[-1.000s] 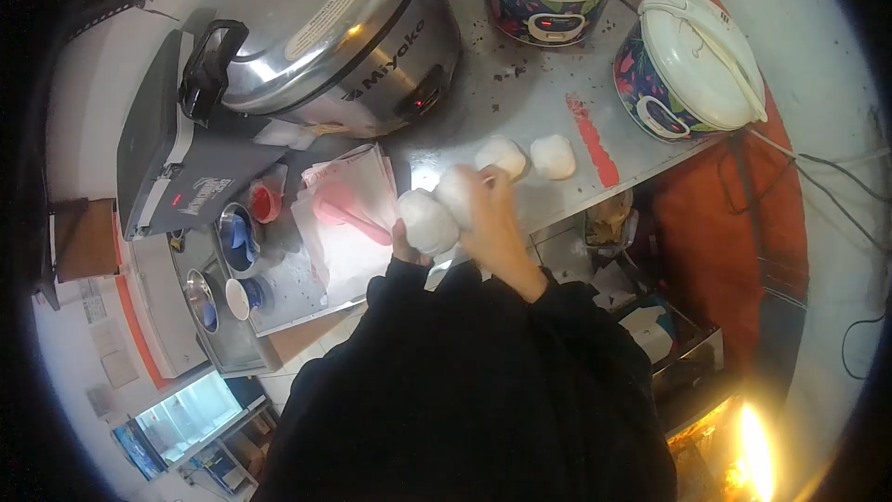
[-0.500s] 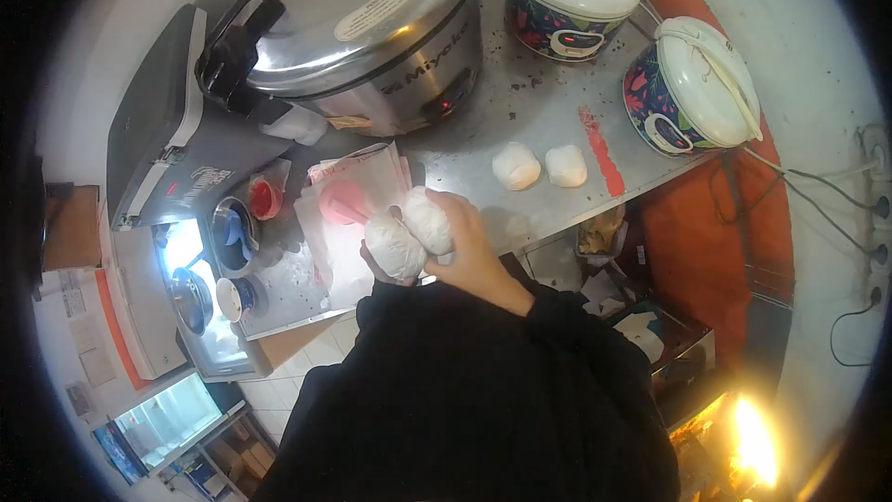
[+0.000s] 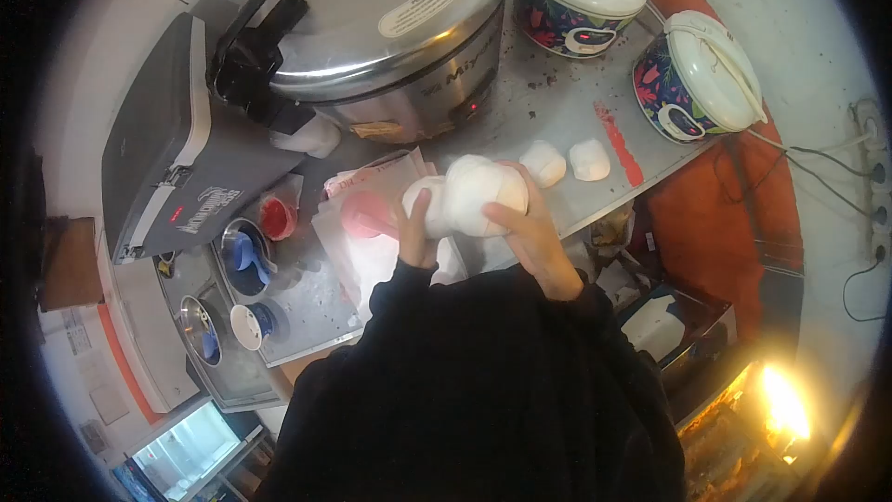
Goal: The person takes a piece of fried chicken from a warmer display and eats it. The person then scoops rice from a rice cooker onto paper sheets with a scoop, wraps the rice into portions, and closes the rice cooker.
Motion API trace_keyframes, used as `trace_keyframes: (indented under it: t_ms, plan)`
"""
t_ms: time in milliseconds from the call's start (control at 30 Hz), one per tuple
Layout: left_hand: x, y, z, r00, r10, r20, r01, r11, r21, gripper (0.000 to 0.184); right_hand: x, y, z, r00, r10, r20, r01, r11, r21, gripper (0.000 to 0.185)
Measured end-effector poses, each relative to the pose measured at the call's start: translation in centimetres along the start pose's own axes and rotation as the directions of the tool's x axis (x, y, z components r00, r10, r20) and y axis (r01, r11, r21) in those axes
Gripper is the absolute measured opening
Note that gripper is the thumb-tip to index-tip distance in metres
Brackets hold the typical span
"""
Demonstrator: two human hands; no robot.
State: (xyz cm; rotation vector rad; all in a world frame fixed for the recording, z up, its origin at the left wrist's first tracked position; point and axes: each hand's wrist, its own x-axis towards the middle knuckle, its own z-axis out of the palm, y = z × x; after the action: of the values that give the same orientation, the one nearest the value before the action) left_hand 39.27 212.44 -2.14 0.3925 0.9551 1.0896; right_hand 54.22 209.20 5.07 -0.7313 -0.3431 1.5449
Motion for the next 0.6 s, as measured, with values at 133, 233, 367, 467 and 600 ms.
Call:
trace_keyframes:
  t_ms: [133,233,367,467,600]
  plan:
    - [0.1,-0.3,-0.3,0.991,0.084,0.103,-0.094,0.991,0.099,0.035,0.1,1.9,1.7,0.992,-0.018,-0.123,-0.05,0.85,-0.524,0.056]
    - [0.0,-0.1,-1.1,0.965,0.017,0.261,-0.028,0.999,0.038,0.04,-0.5,3.2,2.2,0.955,-0.274,-0.115,0.095,0.649,-0.754,0.055]
    - [-1.5,-0.3,-2.1,0.896,-0.026,0.443,0.06,0.996,-0.063,0.064,-2.3,3.4,3.1,0.962,-0.274,0.004,0.071,0.234,-0.97,0.057]
    - [-3.1,0.6,-1.8,0.849,-0.097,0.519,0.116,0.993,-0.003,0.089,-3.2,3.1,3.6,0.978,-0.207,0.04,0.069,0.137,-0.988,0.056]
    - [-3.6,0.9,-2.3,0.798,-0.177,0.576,0.17,0.983,0.066,0.088,-3.1,2.3,2.0,0.983,-0.157,0.092,0.121,0.181,-0.976,0.06]
